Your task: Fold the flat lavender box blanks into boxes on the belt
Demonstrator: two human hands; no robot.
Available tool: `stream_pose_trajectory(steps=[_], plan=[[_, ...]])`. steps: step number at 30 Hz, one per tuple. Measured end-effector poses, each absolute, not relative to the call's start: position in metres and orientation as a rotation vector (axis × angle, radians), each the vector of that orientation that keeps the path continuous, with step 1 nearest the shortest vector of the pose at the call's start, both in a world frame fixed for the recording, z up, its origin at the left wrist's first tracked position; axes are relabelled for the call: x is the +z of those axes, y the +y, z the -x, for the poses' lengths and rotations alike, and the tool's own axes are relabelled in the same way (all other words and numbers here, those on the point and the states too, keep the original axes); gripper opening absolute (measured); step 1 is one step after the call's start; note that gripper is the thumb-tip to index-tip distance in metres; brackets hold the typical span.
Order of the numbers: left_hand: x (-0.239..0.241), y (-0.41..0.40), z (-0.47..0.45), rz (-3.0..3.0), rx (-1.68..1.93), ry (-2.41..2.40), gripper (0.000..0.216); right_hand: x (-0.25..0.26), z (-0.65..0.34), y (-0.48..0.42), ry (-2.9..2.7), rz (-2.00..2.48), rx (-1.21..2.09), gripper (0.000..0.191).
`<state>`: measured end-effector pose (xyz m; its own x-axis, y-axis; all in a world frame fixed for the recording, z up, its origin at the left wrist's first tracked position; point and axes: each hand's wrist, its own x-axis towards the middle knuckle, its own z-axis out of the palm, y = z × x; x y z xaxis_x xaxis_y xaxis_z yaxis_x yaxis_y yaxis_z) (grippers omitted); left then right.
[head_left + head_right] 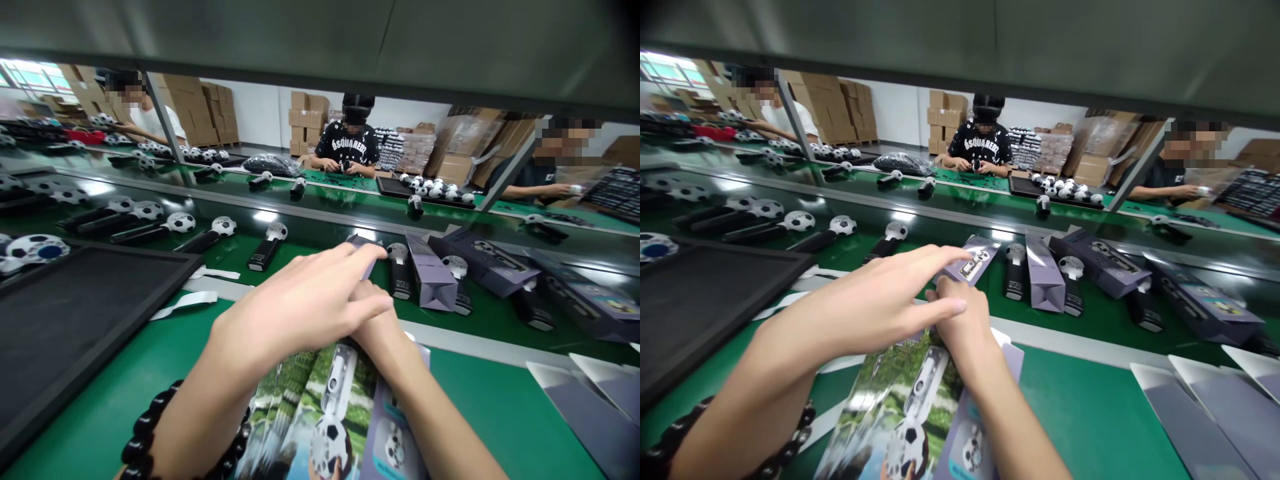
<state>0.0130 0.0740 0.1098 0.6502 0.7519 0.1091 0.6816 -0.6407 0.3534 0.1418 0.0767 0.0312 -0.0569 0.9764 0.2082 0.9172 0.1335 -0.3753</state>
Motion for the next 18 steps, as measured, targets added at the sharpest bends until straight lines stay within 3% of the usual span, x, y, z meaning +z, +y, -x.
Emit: stream_pose_trajectory(steps=[4,7,12,15,17,18], plan=[[0.100,0.086,-0.009,-2.403,0.215,1.271,0.088,0.051,-0.159,0.078,-1.769,1.746,0.076,0.027],[0.108,0.090,-0.008,-2.222,0.162,1.074,0.074,0.070,-0.168,0.068,-1.544,1.585,-0.062,0.032],[0.131,0.067,-0.008,-2.135,0.114,0.844,0.018,0.097,-0.167,0.044,-1.297,1.250,-0.334,0.035],[0.137,0.054,-0.012,-2.302,0.192,0.727,0.042,0.104,-0.168,0.035,-1.212,1.159,-0.456,0.030],[0.138,0.056,-0.012,-2.313,0.372,0.679,0.035,0.106,-0.175,0.033,-1.144,1.150,-0.445,0.017],[0.138,0.059,-0.010,-2.289,0.530,0.692,0.030,0.107,-0.180,0.033,-1.113,1.132,-0.415,0.024]])
